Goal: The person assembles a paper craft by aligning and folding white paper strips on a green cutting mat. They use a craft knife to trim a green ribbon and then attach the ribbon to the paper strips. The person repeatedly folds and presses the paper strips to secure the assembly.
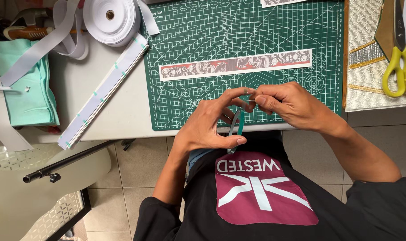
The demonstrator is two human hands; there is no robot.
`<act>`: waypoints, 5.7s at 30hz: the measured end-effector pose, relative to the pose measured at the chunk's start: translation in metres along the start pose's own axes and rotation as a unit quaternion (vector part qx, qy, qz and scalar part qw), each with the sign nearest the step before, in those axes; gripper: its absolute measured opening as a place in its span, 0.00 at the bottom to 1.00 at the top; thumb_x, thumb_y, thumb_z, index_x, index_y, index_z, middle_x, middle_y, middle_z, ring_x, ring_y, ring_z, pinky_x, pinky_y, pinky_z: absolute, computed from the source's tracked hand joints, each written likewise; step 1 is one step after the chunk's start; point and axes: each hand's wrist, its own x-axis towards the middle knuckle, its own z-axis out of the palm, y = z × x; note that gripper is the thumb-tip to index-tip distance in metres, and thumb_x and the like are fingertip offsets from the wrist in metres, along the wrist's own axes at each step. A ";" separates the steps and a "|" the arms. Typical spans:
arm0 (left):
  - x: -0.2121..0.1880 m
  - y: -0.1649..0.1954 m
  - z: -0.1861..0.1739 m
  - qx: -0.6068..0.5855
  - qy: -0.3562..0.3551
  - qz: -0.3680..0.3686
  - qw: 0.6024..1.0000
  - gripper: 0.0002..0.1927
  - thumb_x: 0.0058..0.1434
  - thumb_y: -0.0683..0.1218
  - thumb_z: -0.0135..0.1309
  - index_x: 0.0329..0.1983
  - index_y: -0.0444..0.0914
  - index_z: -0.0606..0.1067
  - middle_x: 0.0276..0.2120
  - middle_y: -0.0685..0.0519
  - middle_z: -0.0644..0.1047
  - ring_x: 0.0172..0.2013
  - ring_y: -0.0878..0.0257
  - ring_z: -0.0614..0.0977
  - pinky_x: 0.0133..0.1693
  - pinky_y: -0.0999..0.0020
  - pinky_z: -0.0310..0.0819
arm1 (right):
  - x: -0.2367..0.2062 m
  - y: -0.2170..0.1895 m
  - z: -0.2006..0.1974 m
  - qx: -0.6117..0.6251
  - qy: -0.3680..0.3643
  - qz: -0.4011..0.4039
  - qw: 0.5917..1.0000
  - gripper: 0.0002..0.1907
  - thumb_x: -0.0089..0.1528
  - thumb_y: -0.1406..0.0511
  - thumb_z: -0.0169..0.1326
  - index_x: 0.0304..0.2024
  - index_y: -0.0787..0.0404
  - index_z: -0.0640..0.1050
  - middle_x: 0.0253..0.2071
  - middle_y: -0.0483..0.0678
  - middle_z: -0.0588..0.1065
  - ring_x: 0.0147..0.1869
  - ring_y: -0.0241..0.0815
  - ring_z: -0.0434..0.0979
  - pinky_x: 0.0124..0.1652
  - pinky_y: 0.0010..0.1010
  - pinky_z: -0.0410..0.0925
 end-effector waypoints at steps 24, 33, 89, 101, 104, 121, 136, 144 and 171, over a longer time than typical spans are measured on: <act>0.000 -0.005 0.002 0.006 0.006 0.010 1.000 0.51 0.49 0.67 0.61 0.74 0.45 0.63 0.50 0.45 0.84 0.41 0.54 0.90 0.46 0.58 0.90 | 0.002 0.003 0.001 0.004 -0.005 -0.006 1.000 0.23 0.68 0.50 0.44 0.36 0.58 0.82 0.14 0.38 0.64 0.17 0.30 0.61 0.20 0.27 0.58; -0.001 -0.004 0.002 0.000 0.014 -0.014 1.000 0.52 0.46 0.67 0.62 0.73 0.47 0.63 0.50 0.46 0.84 0.41 0.53 0.90 0.48 0.56 0.90 | -0.001 0.006 0.000 0.000 -0.006 0.022 1.000 0.25 0.67 0.48 0.43 0.37 0.58 0.82 0.14 0.38 0.65 0.17 0.30 0.62 0.20 0.28 0.57; -0.003 -0.010 0.014 0.069 0.048 0.034 0.996 0.48 0.49 0.67 0.68 0.68 0.41 0.68 0.55 0.46 0.81 0.50 0.53 0.88 0.54 0.57 0.86 | 0.004 -0.016 0.006 0.088 0.127 0.011 0.988 0.11 0.61 0.65 0.62 0.45 0.61 0.80 0.19 0.33 0.59 0.23 0.23 0.59 0.24 0.20 0.57; -0.007 -0.020 0.006 -0.047 0.089 0.030 0.995 0.45 0.49 0.64 0.66 0.69 0.44 0.67 0.53 0.47 0.83 0.52 0.52 0.88 0.56 0.56 0.88 | 0.000 0.005 0.008 0.098 0.079 -0.092 0.988 0.30 0.75 0.45 0.34 0.41 0.58 0.78 0.28 0.35 0.71 0.30 0.25 0.70 0.30 0.22 0.65; -0.007 -0.020 0.005 -0.043 0.085 0.016 0.995 0.46 0.47 0.63 0.66 0.68 0.42 0.68 0.52 0.46 0.83 0.50 0.53 0.88 0.54 0.57 0.89 | -0.001 0.004 0.009 0.009 0.063 -0.053 0.997 0.29 0.74 0.47 0.36 0.36 0.59 0.78 0.21 0.40 0.69 0.24 0.29 0.67 0.25 0.25 0.63; -0.005 -0.022 0.009 -0.004 0.065 0.042 0.997 0.48 0.48 0.63 0.67 0.70 0.40 0.66 0.56 0.44 0.80 0.51 0.51 0.88 0.54 0.56 0.88 | 0.003 0.001 0.012 -0.044 0.047 -0.021 0.998 0.25 0.69 0.49 0.43 0.31 0.57 0.79 0.11 0.42 0.64 0.14 0.32 0.63 0.18 0.29 0.56; -0.006 -0.024 0.011 -0.006 0.066 0.047 0.997 0.48 0.48 0.64 0.67 0.70 0.41 0.66 0.57 0.44 0.80 0.51 0.50 0.87 0.54 0.55 0.88 | 0.005 0.000 0.011 -0.044 0.042 -0.032 0.998 0.24 0.69 0.50 0.44 0.31 0.58 0.80 0.11 0.42 0.65 0.14 0.31 0.63 0.17 0.29 0.56; -0.005 -0.019 0.010 -0.035 0.089 0.028 0.995 0.51 0.49 0.63 0.68 0.73 0.43 0.63 0.55 0.46 0.82 0.56 0.49 0.86 0.63 0.50 0.83 | 0.001 0.018 0.010 0.086 0.049 -0.066 0.993 0.29 0.74 0.46 0.34 0.37 0.56 0.78 0.24 0.36 0.71 0.23 0.25 0.65 0.23 0.20 0.61; 0.002 -0.016 0.018 0.166 0.147 0.114 0.968 0.52 0.53 0.54 0.74 0.76 0.45 0.57 0.63 0.52 0.76 0.67 0.52 0.74 0.68 0.54 0.74 | 0.005 -0.003 0.015 -0.011 0.144 -0.057 0.988 0.05 0.61 0.65 0.63 0.38 0.58 0.82 0.35 0.42 0.78 0.36 0.32 0.79 0.34 0.24 0.73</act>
